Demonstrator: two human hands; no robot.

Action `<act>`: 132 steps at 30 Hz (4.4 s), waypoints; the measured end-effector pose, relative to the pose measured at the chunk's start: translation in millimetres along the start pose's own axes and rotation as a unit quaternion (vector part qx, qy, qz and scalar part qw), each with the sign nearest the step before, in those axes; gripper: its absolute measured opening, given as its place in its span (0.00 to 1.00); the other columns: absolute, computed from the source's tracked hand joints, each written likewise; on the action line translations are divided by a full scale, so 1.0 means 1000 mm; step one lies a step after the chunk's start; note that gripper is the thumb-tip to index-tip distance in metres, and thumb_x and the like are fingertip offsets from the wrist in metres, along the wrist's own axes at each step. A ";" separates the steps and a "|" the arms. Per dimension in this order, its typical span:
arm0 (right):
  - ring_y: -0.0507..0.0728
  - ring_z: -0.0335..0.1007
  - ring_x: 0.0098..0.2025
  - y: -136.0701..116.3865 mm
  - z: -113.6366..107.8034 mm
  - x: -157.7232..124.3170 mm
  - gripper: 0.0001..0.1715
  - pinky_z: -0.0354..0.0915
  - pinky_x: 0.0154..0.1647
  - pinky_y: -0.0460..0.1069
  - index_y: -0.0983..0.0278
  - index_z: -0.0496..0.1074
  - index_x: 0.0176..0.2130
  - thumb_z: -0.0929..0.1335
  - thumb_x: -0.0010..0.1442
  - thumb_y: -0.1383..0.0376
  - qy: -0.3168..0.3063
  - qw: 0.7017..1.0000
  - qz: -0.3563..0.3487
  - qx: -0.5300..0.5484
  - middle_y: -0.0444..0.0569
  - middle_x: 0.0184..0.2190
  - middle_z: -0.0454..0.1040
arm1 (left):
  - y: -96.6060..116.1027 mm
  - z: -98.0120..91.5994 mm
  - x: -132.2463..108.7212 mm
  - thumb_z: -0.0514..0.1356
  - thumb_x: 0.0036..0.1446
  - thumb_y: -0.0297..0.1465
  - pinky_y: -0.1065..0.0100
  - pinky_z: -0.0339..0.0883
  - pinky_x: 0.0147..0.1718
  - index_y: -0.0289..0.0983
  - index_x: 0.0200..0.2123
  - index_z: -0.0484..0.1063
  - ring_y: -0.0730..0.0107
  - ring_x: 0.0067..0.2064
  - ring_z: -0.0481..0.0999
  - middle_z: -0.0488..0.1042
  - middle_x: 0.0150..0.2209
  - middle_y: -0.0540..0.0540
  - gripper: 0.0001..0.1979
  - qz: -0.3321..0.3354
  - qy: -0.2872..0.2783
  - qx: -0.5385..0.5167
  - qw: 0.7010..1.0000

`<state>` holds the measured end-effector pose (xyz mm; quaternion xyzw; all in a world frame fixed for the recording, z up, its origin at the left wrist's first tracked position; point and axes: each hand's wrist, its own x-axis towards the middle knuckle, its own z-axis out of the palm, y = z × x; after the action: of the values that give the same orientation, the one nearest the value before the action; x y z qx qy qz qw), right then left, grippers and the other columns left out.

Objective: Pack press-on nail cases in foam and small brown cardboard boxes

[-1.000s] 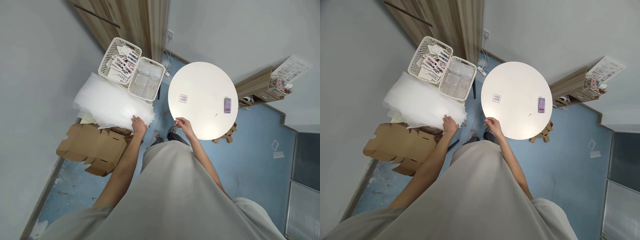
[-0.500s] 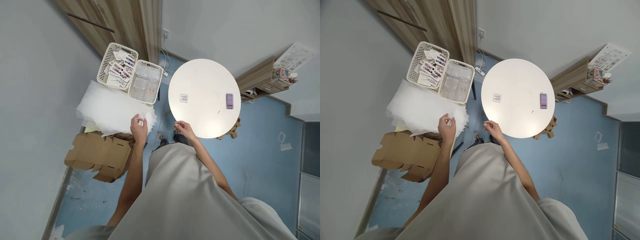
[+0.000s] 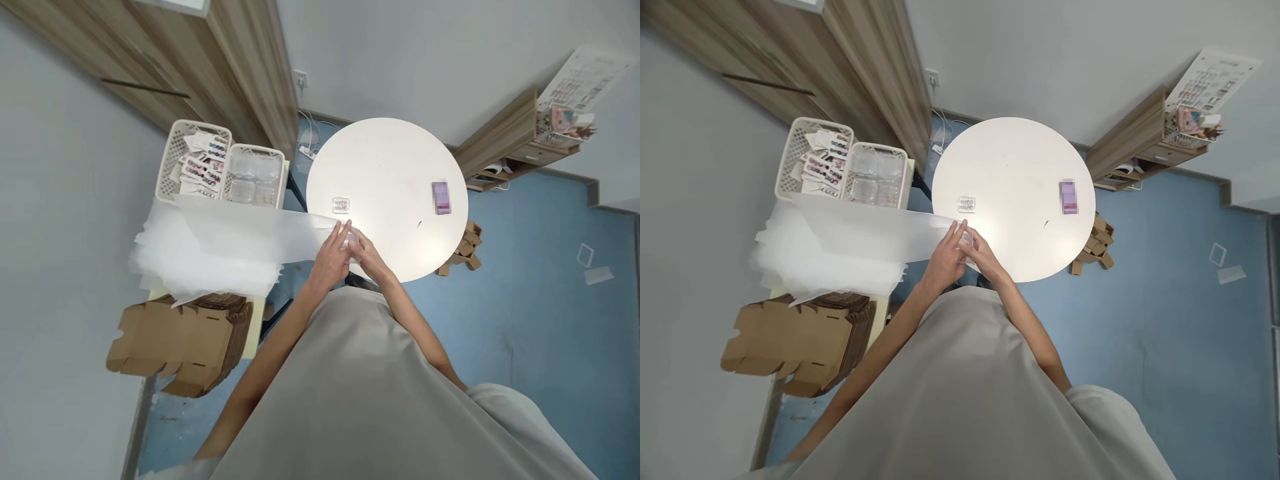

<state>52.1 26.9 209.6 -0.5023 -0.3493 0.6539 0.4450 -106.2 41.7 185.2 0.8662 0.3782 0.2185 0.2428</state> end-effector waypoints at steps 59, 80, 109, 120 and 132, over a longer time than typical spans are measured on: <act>0.54 0.50 0.32 0.082 -0.281 0.096 0.25 0.58 0.35 0.50 0.54 0.52 0.27 0.65 0.74 0.58 0.370 0.874 0.218 -0.228 0.37 0.25 0.51 | 0.029 0.140 0.090 0.50 0.69 0.16 0.54 0.75 0.51 0.34 0.62 0.75 0.52 0.50 0.79 0.79 0.51 0.34 0.25 0.001 -0.234 0.052 0.971; 0.56 0.59 0.31 0.086 -0.252 0.131 0.29 0.58 0.34 0.51 0.54 0.53 0.29 0.69 0.74 0.49 0.309 0.852 0.222 -0.359 0.41 0.26 0.62 | -0.033 0.183 0.068 0.52 0.63 0.14 0.55 0.76 0.46 0.35 0.54 0.81 0.50 0.50 0.79 0.78 0.50 0.34 0.25 -0.140 -0.301 0.094 0.939; 0.59 0.75 0.39 0.118 -0.242 0.017 0.11 0.64 0.42 0.52 0.57 0.69 0.33 0.70 0.70 0.61 0.168 0.877 0.284 -0.349 0.48 0.36 0.82 | -0.084 0.146 0.102 0.65 0.66 0.31 0.42 0.65 0.73 0.31 0.74 0.62 0.39 0.73 0.66 0.66 0.74 0.31 0.36 -0.114 -0.277 0.008 0.954; 0.58 0.75 0.39 0.113 -0.228 0.007 0.12 0.64 0.39 0.50 0.59 0.71 0.36 0.68 0.74 0.60 0.150 0.854 0.287 -0.408 0.49 0.40 0.83 | -0.072 0.175 0.089 0.64 0.66 0.28 0.40 0.61 0.76 0.34 0.78 0.60 0.37 0.76 0.64 0.65 0.76 0.30 0.39 -0.135 -0.268 -0.004 0.954; 0.63 0.77 0.50 0.071 -0.168 0.020 0.14 0.69 0.45 0.53 0.62 0.77 0.48 0.63 0.81 0.61 0.037 0.812 0.144 -0.565 0.55 0.50 0.82 | -0.070 0.173 0.077 0.64 0.72 0.47 0.43 0.58 0.77 0.34 0.77 0.62 0.39 0.79 0.60 0.59 0.80 0.28 0.39 -0.200 -0.164 -0.107 0.960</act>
<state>196.1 21.1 96.3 -0.7334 -0.5640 0.3795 -0.0040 0.3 97.3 23.1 0.7655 0.4735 0.0594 0.4316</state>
